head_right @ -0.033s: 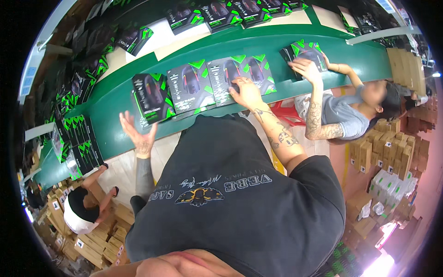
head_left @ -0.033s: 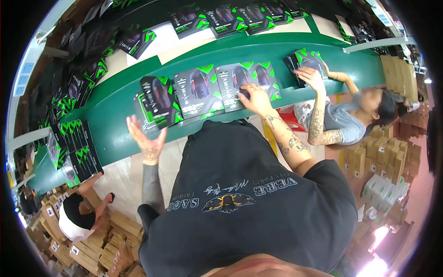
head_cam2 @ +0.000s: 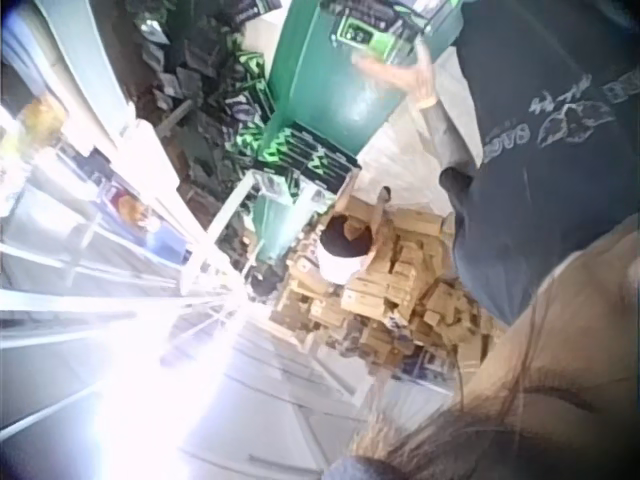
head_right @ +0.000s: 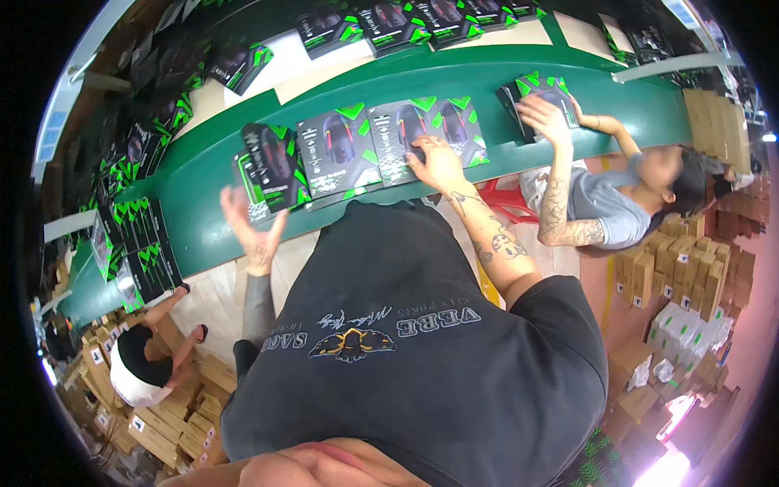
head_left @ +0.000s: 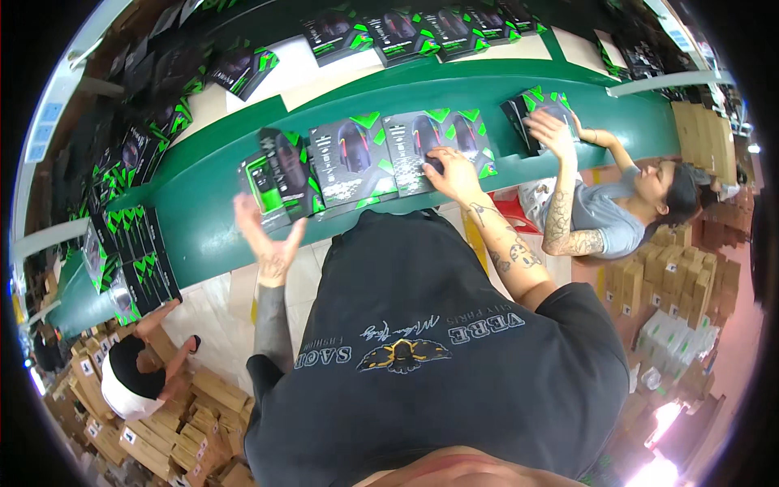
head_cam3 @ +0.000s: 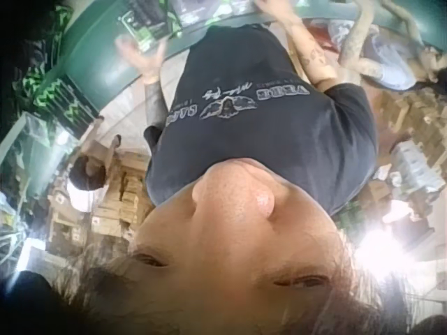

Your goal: Sorting and arranging computer mouse packaging on an assembly line conveyor belt.

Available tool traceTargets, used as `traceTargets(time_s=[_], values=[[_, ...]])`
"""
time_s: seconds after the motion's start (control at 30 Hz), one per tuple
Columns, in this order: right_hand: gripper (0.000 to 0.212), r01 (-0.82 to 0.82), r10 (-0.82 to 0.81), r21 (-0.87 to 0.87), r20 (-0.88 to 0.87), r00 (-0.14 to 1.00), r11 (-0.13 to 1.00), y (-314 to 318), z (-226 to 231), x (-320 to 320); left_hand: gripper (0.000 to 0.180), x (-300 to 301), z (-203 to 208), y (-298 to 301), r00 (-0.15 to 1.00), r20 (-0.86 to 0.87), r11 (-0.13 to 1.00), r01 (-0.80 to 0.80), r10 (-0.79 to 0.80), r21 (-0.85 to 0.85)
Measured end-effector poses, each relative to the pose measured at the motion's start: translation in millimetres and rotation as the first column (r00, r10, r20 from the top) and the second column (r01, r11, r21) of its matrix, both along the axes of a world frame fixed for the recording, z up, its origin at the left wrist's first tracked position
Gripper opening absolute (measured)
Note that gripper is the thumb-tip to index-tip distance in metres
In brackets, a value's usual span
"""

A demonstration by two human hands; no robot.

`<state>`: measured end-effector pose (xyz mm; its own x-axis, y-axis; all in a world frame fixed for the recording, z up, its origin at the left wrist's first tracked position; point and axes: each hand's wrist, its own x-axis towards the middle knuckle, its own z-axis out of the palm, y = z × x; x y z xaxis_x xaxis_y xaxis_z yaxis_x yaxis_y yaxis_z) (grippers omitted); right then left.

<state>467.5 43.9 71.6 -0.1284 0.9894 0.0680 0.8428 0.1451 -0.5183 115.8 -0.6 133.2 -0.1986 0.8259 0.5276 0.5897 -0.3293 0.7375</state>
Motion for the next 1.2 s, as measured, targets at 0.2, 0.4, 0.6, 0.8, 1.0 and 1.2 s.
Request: traceTargets(time_s=[0.2,0.4,0.6,0.8,1.0,1.2], values=[[0.025,-0.025,0.019,0.051,0.109,0.994,0.998,-13.4,8.6,-30.2,0.084,19.7,-29.6,-5.8,0.866,-0.391,0.858,0.079,-0.312,-0.508],[0.028,-0.049,0.053,-0.08,0.042,0.998,0.996,-14.6,12.5,-15.8,0.07,33.3,6.2,19.8,0.786,-0.527,0.9,0.082,-0.322,-0.428],[0.059,0.187,-0.171,-0.057,0.221,0.96,0.981,-13.1,6.7,6.9,0.032,-1.3,27.1,8.0,0.98,-0.2,0.97,-0.05,0.001,-0.239],[0.075,0.375,-0.528,-0.433,-0.316,0.788,0.82,-13.1,-48.6,38.4,0.06,-95.9,-34.8,13.9,0.957,-0.117,0.855,-0.29,0.266,-0.43],[0.06,0.377,-0.507,-0.36,-0.404,0.762,0.853,1.4,-16.7,14.9,0.073,-85.9,-69.3,51.9,0.827,0.554,0.757,0.304,0.091,-0.578],[0.049,0.333,-0.281,-0.043,-0.645,0.711,0.942,64.6,6.3,27.3,0.062,-78.1,-40.0,120.6,0.665,0.741,0.826,0.464,-0.087,-0.32]])
